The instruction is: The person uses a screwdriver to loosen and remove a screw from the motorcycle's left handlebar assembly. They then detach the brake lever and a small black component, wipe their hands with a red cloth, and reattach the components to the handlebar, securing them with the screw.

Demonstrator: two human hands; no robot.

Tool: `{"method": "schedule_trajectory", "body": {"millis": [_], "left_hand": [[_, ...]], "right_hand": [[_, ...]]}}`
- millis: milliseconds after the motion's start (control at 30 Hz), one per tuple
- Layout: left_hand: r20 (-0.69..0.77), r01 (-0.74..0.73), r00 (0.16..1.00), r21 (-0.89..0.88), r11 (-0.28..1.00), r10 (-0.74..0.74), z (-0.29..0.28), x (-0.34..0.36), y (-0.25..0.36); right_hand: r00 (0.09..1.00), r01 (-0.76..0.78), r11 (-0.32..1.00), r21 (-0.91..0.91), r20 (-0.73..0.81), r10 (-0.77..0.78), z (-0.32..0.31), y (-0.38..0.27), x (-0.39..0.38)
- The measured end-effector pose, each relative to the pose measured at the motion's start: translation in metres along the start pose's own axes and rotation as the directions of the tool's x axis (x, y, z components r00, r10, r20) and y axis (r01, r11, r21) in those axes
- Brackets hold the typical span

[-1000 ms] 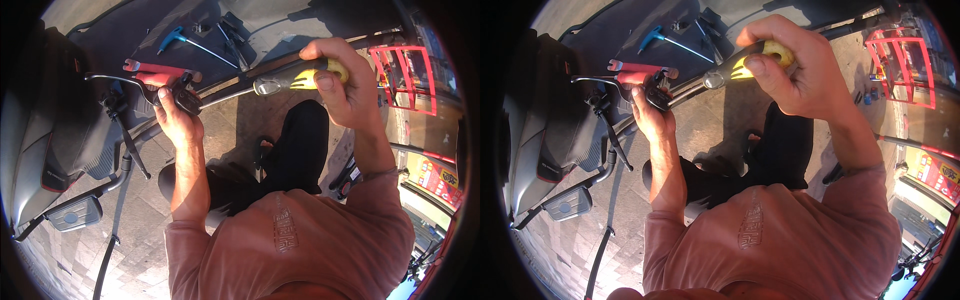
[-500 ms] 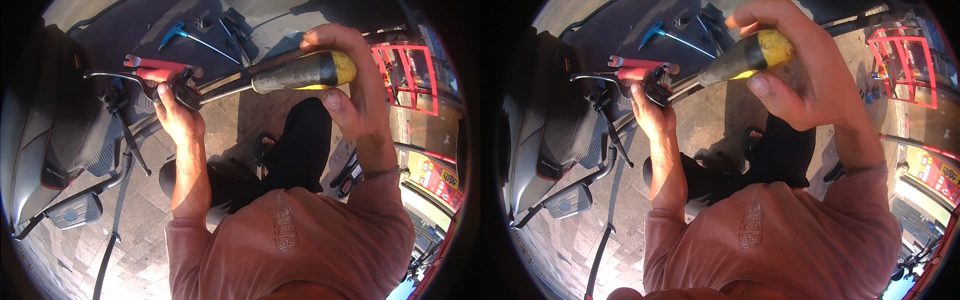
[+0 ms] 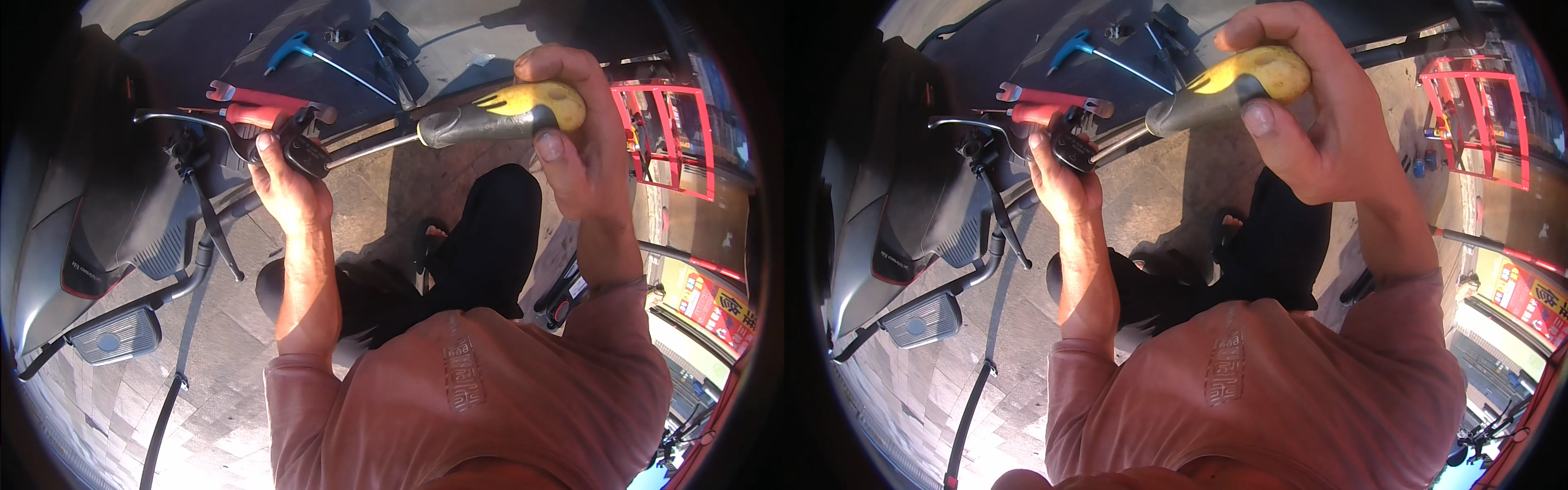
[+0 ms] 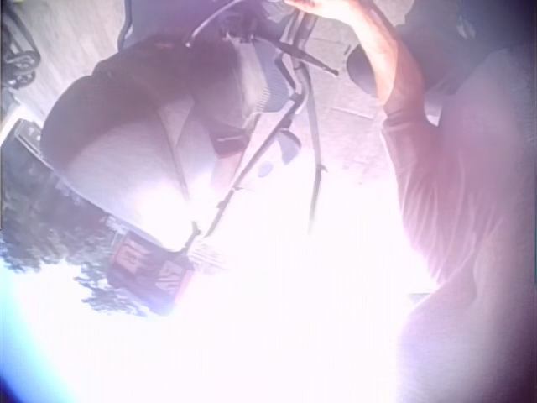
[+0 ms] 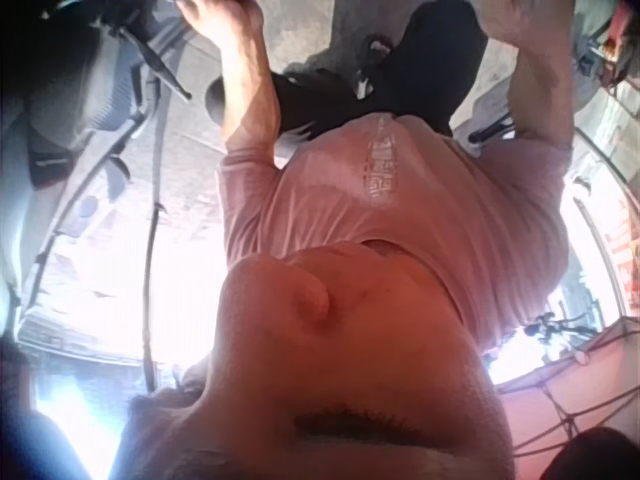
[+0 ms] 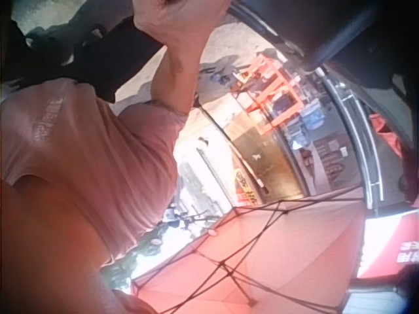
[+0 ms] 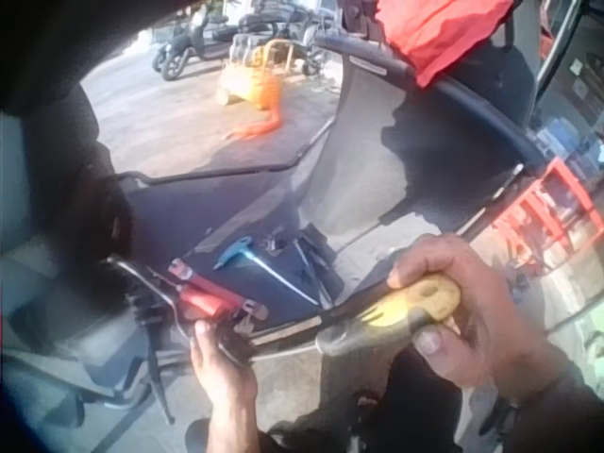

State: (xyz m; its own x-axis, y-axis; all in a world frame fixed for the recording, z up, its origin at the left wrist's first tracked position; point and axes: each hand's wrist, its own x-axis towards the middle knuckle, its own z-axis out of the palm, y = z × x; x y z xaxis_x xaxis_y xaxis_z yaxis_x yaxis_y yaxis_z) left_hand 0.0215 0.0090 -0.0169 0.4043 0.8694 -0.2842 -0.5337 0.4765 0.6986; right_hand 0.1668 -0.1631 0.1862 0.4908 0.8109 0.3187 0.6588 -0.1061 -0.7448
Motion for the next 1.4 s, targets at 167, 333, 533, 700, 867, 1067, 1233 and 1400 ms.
{"method": "schedule_trajectory", "body": {"millis": [167,333,533,700,867,1067,1233,1400], "left_hand": [[-0.012,-0.027,1.000,0.005,1.000,0.027,0.001,0.000,-0.002],[0.006,0.009,1.000,-0.050,0.999,-0.008,-0.001,0.003,-0.001],[-0.003,0.008,1.000,-0.032,0.999,-0.008,-0.001,0.003,-0.003],[0.003,-0.031,1.000,-0.042,0.999,0.031,0.003,0.002,-0.006],[0.011,-0.012,1.000,-0.055,0.998,0.013,0.004,0.002,-0.005],[0.053,0.008,0.999,-0.052,0.999,-0.005,0.007,0.002,-0.004],[0.048,0.018,0.999,-0.017,1.000,-0.017,0.008,0.004,-0.006],[0.058,-0.008,0.998,-0.017,1.000,0.009,0.009,0.003,-0.008]], "right_hand": [[0.988,0.073,0.990,-0.120,0.146,-0.055,0.001,0.008,-0.002],[0.991,0.071,0.974,0.214,0.093,-0.093,0.000,0.013,0.001],[0.996,0.085,0.989,0.125,-0.018,-0.083,0.001,0.013,0.008],[0.998,0.066,0.984,0.163,-0.015,-0.065,0.013,0.019,0.013],[0.996,0.084,0.980,0.178,-0.009,-0.084,0.015,0.023,0.016],[0.994,0.105,0.964,0.246,-0.020,-0.103,0.019,0.029,0.016],[0.999,0.046,0.989,0.138,0.008,-0.048,0.012,0.027,0.017],[0.997,-0.079,0.994,-0.072,-0.025,0.077,0.013,0.018,0.024]]}}
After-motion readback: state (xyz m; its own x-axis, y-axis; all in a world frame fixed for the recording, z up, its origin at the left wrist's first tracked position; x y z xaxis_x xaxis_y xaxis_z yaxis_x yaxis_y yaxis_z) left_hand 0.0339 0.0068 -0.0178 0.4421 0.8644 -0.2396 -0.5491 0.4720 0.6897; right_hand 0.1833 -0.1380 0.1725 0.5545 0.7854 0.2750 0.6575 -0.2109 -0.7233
